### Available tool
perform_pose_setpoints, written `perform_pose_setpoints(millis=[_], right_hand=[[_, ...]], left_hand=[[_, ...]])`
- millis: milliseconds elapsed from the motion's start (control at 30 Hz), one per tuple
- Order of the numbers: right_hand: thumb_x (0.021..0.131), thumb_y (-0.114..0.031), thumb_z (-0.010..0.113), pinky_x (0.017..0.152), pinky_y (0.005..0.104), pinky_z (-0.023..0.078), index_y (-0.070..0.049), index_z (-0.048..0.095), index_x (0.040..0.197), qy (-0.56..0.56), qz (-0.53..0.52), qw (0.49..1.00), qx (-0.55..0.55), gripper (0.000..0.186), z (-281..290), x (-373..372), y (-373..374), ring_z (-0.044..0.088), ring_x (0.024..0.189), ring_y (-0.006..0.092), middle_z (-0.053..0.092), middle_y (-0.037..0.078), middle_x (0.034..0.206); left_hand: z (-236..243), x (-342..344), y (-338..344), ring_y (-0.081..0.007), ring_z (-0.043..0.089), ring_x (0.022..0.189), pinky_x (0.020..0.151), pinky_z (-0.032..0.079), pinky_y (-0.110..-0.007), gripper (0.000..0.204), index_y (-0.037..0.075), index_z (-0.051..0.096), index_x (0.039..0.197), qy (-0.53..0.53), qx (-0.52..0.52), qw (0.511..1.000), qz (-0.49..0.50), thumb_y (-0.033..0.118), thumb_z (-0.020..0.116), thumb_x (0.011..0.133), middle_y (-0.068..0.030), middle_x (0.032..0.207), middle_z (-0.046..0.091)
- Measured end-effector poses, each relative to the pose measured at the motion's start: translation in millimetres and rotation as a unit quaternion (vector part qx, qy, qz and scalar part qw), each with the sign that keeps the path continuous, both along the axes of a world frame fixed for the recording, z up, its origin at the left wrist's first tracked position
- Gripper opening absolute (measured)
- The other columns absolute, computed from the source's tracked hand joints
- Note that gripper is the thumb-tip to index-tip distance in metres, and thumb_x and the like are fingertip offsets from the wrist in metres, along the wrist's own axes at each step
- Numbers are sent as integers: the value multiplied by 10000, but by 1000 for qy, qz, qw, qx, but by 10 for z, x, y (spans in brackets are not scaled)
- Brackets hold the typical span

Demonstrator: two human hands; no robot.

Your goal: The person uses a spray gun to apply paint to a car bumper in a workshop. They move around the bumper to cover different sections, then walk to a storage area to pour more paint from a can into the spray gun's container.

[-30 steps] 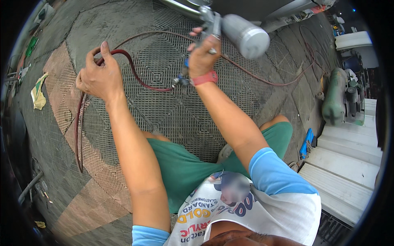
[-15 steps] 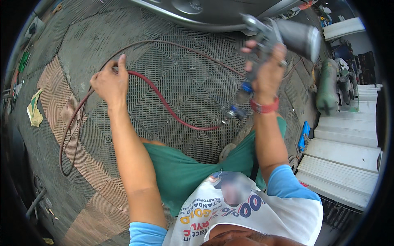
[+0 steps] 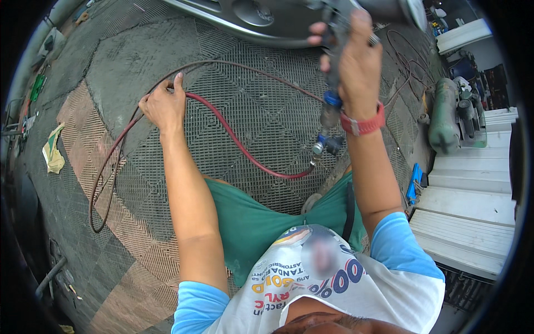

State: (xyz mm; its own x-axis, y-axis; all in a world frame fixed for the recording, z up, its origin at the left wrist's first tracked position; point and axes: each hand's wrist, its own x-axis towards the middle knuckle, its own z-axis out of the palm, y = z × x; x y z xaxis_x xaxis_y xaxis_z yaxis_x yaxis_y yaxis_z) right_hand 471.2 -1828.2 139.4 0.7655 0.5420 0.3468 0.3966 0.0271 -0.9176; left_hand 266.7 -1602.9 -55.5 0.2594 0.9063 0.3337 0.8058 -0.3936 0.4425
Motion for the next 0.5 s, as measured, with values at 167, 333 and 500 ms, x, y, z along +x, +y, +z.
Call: perform_pose_setpoints(millis=[167, 333, 500], right_hand=[[1097, -560, 407, 425, 234, 504, -10, 642, 1246, 102, 101, 989, 38, 617, 416, -1, 281, 720, 704, 174, 731, 126, 877], [1077, -603, 417, 416, 245, 516, -17, 641, 1198, 56, 19, 996, 69, 638, 505, 755, -221, 732, 685, 202, 726, 132, 827], [1111, -517, 352, 467, 285, 513, 68, 607, 1190, 30, -74, 995, 66, 643, 457, 1933, -1047, 755, 815, 246, 752, 206, 980]], left_hand=[[39, 22, -30, -305, 696, 817, 1037, 384, -377, 618, 72, 818, 996, 17, -41, 999, -6, 648, 597, 953, -143, 691, 720], [86, 142, -222, -345, 707, 804, 967, 448, -414, 641, 48, 811, 1000, 43, -36, 994, -92, 648, 591, 959, -168, 749, 740], [142, 338, -493, -368, 727, 809, 914, 493, -439, 666, 28, 805, 1002, 48, -64, 977, -198, 656, 591, 958, -186, 797, 753]])
